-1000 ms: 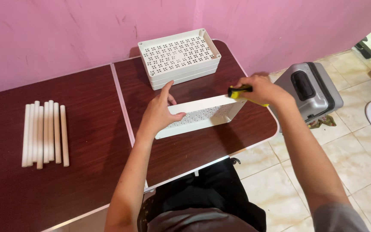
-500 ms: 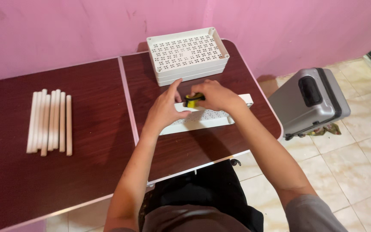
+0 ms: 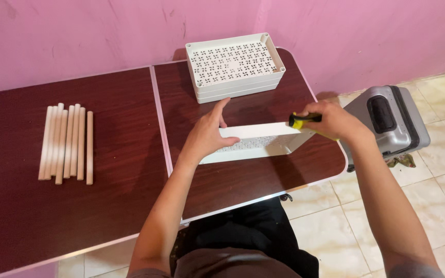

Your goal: The person sands the edges and surfaces of a white perforated plastic tray using a yellow and black sanding block. They rotate the tray to reach different sides and continue sanding throughout the clip.

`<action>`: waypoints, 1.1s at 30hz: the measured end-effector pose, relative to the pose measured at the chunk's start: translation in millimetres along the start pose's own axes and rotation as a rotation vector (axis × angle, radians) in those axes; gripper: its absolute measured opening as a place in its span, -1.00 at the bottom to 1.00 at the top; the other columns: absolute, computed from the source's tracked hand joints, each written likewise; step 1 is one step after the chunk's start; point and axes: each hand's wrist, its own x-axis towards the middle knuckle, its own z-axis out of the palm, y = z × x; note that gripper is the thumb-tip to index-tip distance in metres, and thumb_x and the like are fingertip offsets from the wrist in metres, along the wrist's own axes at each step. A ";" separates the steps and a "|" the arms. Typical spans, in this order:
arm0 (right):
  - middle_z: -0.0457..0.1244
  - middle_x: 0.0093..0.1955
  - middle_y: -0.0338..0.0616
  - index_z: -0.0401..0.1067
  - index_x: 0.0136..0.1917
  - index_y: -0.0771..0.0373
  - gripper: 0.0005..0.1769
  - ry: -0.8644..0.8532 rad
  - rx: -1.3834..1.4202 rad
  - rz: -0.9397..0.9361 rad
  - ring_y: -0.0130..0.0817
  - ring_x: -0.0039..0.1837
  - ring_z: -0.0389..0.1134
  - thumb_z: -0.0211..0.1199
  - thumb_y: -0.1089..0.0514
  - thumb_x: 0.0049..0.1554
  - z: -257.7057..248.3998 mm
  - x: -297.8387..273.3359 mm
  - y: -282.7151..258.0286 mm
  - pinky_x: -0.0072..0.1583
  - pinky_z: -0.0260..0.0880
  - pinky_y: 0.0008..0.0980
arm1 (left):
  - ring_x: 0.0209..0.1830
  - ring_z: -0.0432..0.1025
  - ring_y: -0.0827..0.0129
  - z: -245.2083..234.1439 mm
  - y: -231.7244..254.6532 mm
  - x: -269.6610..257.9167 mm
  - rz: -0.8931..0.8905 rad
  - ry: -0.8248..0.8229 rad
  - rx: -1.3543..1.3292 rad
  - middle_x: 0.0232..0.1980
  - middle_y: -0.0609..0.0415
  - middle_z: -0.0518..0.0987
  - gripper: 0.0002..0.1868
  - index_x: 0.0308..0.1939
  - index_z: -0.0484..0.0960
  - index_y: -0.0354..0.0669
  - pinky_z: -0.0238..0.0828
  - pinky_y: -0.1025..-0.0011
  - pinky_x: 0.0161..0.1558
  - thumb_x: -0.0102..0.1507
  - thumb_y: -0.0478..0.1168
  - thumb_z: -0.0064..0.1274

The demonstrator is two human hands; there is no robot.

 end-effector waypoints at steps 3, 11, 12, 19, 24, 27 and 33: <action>0.44 0.05 -0.16 0.58 0.05 0.14 -0.66 0.078 -0.005 -0.209 -0.05 0.16 0.36 0.47 0.18 -0.04 7.7 2.2 -0.8 0.25 0.34 -0.10 | -0.23 0.56 0.17 1.3 -0.7 1.1 -0.047 -0.022 -0.020 -0.32 0.02 0.59 0.19 0.53 0.18 -0.02 0.47 0.24 -0.14 -0.11 -0.14 0.51; 0.42 0.00 -0.17 0.55 -0.05 0.20 -0.65 0.021 0.125 -0.455 -0.04 0.09 0.36 0.51 0.23 -0.15 50.2 43.0 -98.8 0.18 0.35 -0.13 | -0.27 0.55 0.14 6.9 -5.9 1.3 -0.017 0.002 -0.002 -0.31 -0.03 0.59 0.22 0.53 0.17 -0.05 0.47 0.21 -0.17 -0.14 -0.11 0.51; 0.41 -0.01 -0.17 0.55 -0.06 0.20 -0.66 0.011 0.114 -0.437 -0.03 0.08 0.35 0.51 0.22 -0.14 55.6 46.4 -110.9 0.17 0.35 -0.13 | -0.27 0.54 0.12 8.2 -5.9 1.7 -0.011 0.012 0.025 -0.30 -0.06 0.57 0.22 0.53 0.18 -0.05 0.47 0.20 -0.18 -0.15 -0.11 0.52; 0.39 0.05 -0.24 0.57 0.12 0.13 -0.62 0.140 0.120 -0.573 -0.15 0.15 0.31 0.45 0.17 -0.01 59.2 30.3 -113.6 0.19 0.26 -0.13 | -0.23 0.55 0.15 6.3 -7.0 1.2 -0.075 -0.021 0.017 -0.27 -0.09 0.60 0.20 0.54 0.18 -0.02 0.48 0.21 -0.13 -0.12 -0.08 0.50; 0.36 0.17 -0.26 0.47 0.33 0.03 -0.45 0.217 -0.082 -0.524 -0.20 0.19 0.31 0.35 0.15 0.05 41.2 -11.4 -80.2 0.21 0.25 -0.14 | -0.18 0.55 0.18 5.2 -5.4 -3.6 0.006 0.025 -0.007 -0.20 -0.04 0.61 0.08 0.44 0.33 -0.05 0.48 0.22 -0.13 -0.13 -0.08 0.50; 0.31 0.26 -0.14 0.40 0.38 0.08 -0.42 0.248 -0.086 -0.543 -0.15 0.19 0.29 0.33 0.13 0.07 28.6 -22.9 -69.3 0.20 0.23 -0.13 | -0.17 0.53 0.18 1.8 -3.3 -0.9 0.050 0.033 0.037 -0.19 -0.01 0.59 -0.11 0.32 0.49 -0.08 0.47 0.22 -0.14 -0.08 -0.07 0.49; 0.32 0.22 -0.18 0.46 0.36 -0.03 -0.42 0.267 -0.108 -0.535 -0.17 0.15 0.31 0.34 0.16 0.05 35.2 -31.2 -68.3 0.18 0.27 -0.18 | -0.15 0.53 0.17 1.8 1.0 -1.9 0.056 -0.019 0.034 -0.17 0.03 0.58 -0.29 0.08 0.61 -0.16 0.47 0.24 -0.14 -0.09 -0.02 0.48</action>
